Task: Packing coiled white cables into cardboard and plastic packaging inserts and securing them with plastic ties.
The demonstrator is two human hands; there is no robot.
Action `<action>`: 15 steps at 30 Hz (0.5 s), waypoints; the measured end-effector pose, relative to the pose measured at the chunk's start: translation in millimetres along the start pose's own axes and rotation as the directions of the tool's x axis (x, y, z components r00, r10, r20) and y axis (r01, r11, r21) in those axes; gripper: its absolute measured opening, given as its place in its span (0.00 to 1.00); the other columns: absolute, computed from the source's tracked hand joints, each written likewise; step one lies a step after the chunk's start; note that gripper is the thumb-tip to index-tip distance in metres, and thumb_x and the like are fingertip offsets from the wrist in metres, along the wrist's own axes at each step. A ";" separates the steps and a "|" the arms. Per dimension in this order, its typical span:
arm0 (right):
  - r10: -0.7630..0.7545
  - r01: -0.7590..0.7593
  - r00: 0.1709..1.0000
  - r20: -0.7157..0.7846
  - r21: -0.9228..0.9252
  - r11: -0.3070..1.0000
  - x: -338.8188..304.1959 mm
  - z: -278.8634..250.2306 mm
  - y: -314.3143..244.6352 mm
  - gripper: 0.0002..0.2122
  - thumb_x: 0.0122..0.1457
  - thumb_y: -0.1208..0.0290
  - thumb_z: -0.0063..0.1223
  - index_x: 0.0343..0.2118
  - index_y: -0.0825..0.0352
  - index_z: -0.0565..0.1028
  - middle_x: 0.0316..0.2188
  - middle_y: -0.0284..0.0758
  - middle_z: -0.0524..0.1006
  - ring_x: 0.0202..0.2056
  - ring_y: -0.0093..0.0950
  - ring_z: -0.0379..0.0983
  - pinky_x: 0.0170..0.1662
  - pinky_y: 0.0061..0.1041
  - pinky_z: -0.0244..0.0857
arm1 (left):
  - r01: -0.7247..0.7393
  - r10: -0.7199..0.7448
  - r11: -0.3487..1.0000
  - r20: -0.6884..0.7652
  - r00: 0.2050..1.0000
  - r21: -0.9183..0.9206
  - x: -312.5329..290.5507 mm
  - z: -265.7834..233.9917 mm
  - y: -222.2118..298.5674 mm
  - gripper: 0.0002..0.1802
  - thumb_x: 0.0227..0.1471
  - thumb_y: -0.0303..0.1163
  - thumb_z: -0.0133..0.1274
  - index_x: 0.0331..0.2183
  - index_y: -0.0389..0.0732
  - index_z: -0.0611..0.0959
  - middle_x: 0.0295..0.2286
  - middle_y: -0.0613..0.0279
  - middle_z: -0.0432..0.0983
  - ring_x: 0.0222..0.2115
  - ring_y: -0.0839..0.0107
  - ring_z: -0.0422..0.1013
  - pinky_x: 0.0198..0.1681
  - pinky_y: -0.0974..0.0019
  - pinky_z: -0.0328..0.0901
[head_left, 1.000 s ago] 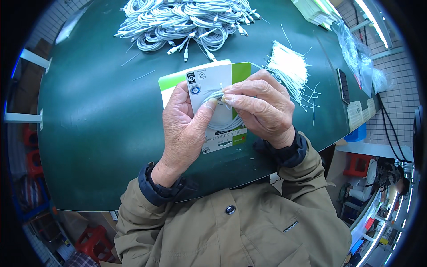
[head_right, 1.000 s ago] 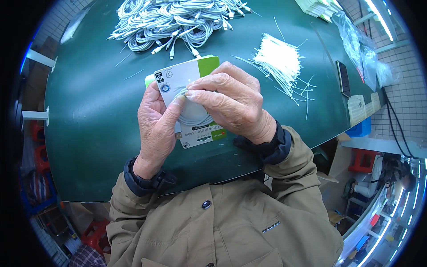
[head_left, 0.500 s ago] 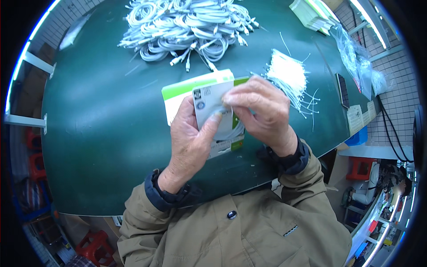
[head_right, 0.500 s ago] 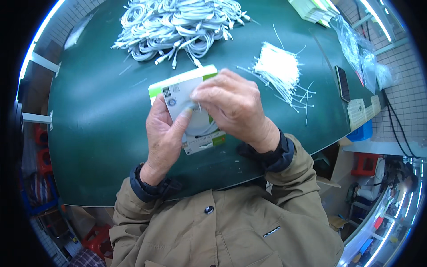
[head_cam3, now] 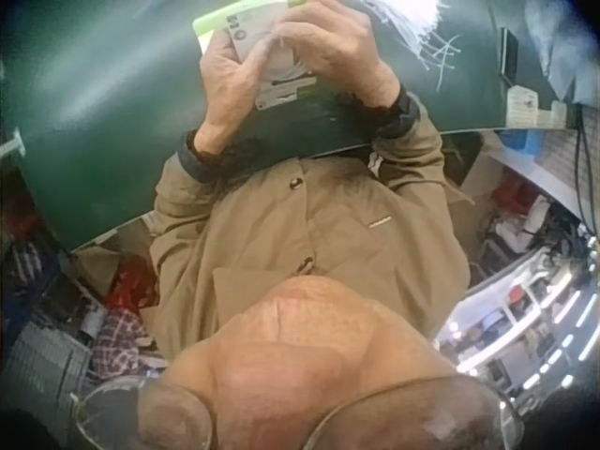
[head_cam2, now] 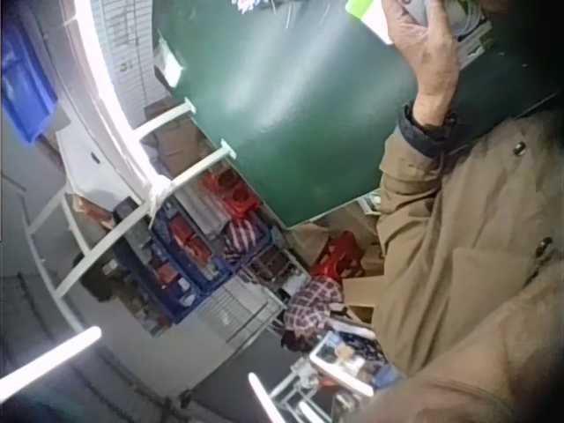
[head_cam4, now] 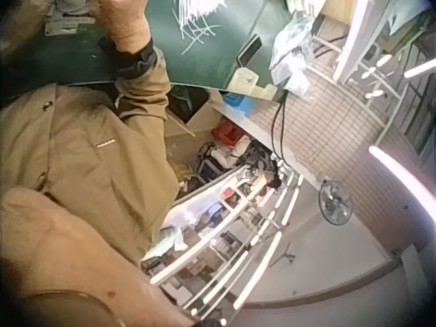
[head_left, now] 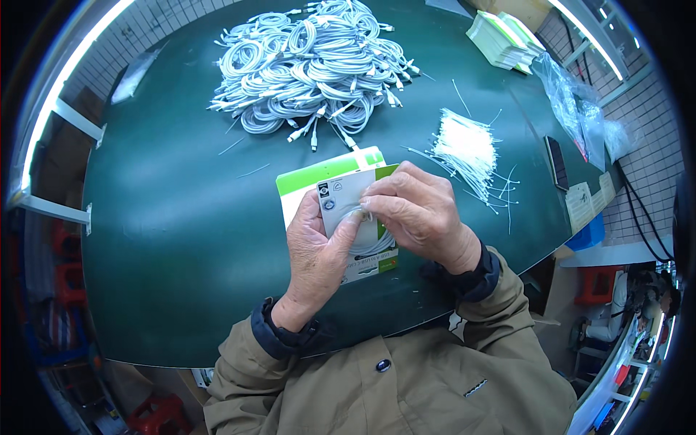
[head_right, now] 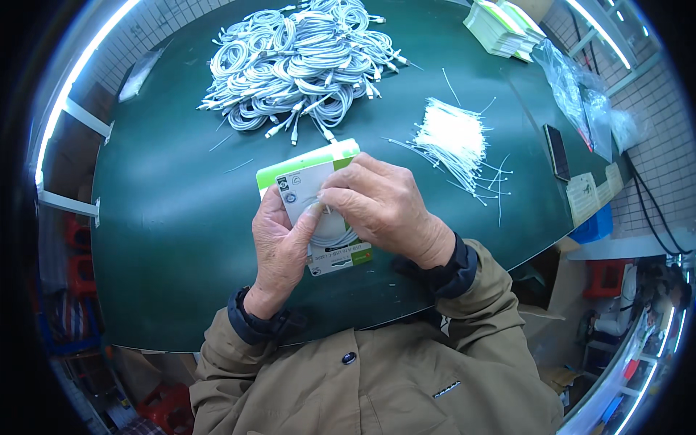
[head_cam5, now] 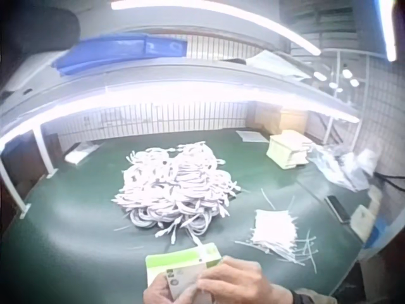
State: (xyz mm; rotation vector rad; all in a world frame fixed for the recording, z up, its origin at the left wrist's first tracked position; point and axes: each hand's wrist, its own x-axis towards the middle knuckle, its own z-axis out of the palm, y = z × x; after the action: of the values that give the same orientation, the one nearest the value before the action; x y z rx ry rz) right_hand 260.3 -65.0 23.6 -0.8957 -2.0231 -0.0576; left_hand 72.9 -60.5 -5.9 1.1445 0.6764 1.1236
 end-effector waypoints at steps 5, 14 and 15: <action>0.114 -0.117 0.991 0.063 0.038 0.992 2.4 -4.9 -2.9 0.12 0.45 0.82 0.69 0.34 0.64 0.82 0.30 0.33 0.81 0.29 0.31 0.78 0.29 0.26 0.72 | 0.001 -0.001 1.000 -0.012 1.000 -0.018 -1.4 -0.9 -0.9 0.21 0.59 0.22 0.57 0.53 0.32 0.72 0.45 0.54 0.79 0.46 0.70 0.77 0.49 0.66 0.73; 0.291 -0.278 0.957 -0.007 0.275 0.921 1.9 -18.6 3.3 0.09 0.52 0.82 0.66 0.38 0.67 0.82 0.30 0.36 0.80 0.30 0.25 0.77 0.31 0.24 0.71 | -0.021 0.020 1.000 0.039 0.999 0.006 0.3 -5.7 6.5 0.23 0.58 0.20 0.57 0.54 0.30 0.71 0.47 0.52 0.78 0.47 0.69 0.77 0.52 0.65 0.72; 0.382 -0.342 0.922 -0.061 0.334 0.879 0.6 -21.4 6.3 0.08 0.56 0.79 0.65 0.39 0.69 0.82 0.31 0.35 0.81 0.30 0.22 0.76 0.32 0.22 0.71 | -0.018 0.018 1.000 0.052 0.999 0.004 -0.1 -6.1 8.2 0.24 0.57 0.19 0.56 0.55 0.30 0.71 0.47 0.52 0.78 0.47 0.69 0.77 0.52 0.65 0.72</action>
State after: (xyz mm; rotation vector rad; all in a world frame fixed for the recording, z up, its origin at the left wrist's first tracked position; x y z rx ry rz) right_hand 279.3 -67.8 35.1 -1.0182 -1.6558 0.4022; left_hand 64.7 -58.4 0.0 1.1816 0.6303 1.1043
